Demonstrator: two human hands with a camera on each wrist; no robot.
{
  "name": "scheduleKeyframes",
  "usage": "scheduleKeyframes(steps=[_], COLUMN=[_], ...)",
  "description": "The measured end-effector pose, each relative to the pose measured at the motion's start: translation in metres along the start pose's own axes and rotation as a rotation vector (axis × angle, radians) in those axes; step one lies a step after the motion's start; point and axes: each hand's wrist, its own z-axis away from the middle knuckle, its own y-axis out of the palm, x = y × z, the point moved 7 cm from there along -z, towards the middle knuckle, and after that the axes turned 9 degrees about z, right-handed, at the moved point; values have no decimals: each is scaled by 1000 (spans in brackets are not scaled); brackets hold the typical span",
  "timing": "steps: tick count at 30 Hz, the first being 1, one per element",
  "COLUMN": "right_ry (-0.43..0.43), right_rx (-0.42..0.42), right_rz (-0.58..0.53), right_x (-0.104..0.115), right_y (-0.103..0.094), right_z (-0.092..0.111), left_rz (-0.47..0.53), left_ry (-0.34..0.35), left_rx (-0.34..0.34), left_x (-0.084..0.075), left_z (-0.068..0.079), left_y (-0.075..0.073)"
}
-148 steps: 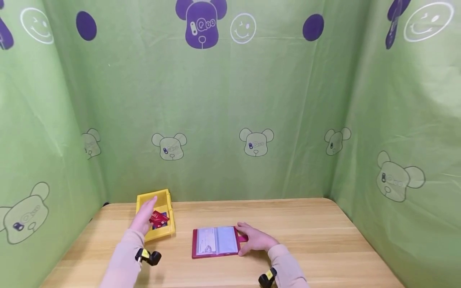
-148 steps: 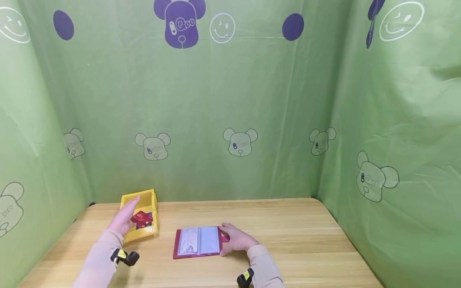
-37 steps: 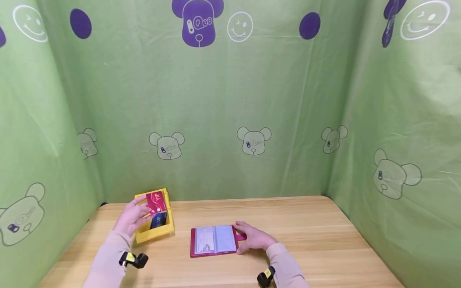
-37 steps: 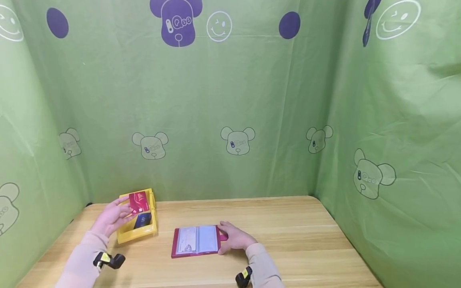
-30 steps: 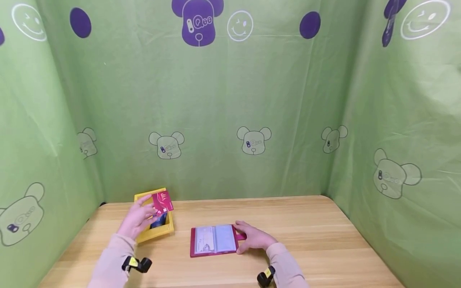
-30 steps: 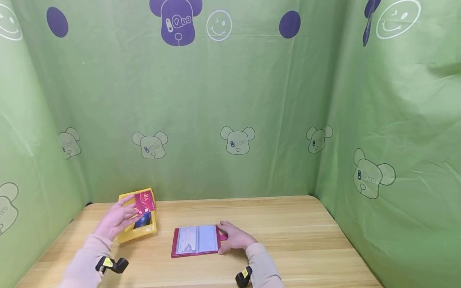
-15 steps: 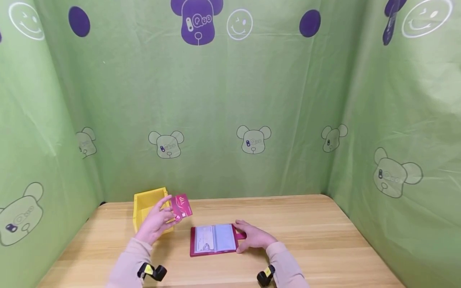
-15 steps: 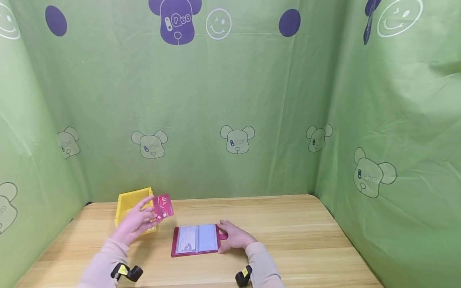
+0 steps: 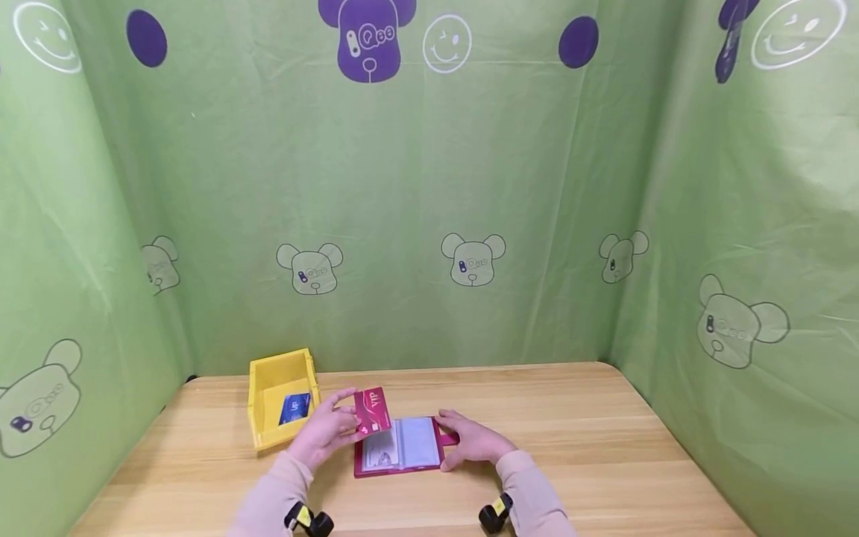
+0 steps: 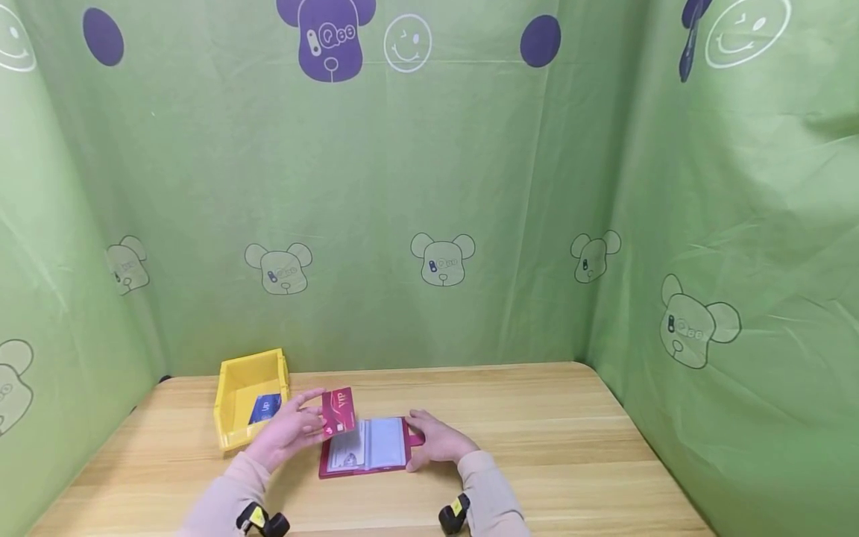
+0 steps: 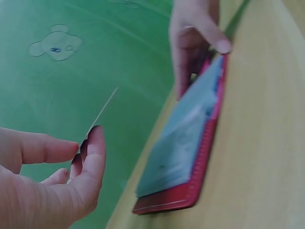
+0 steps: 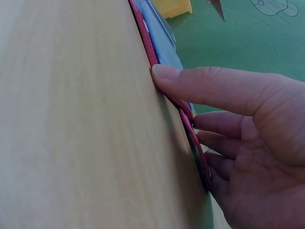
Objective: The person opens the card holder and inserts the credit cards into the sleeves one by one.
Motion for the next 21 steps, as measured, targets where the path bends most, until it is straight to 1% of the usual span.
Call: scheduleKeyframes(steps=[2, 4, 8, 11, 16, 21], right_ry=[2, 4, 14, 23, 39, 53], right_rx=[1, 2, 8, 12, 12, 9], right_rz=[-3, -4, -4, -6, -15, -11], right_x=[0, 1, 1, 0, -1, -1], right_y=[0, -1, -1, 0, 0, 0], right_z=[0, 0, 0, 0, 0, 1], left_rz=[-27, -74, -185, -239, -273, -278], left_ry=[-5, -8, 2, 11, 19, 14], left_rx=[14, 17, 5, 0, 8, 17], left_x=[5, 10, 16, 19, 20, 22], left_z=[-1, -2, -2, -3, -2, -2], left_y=[3, 6, 10, 13, 16, 19])
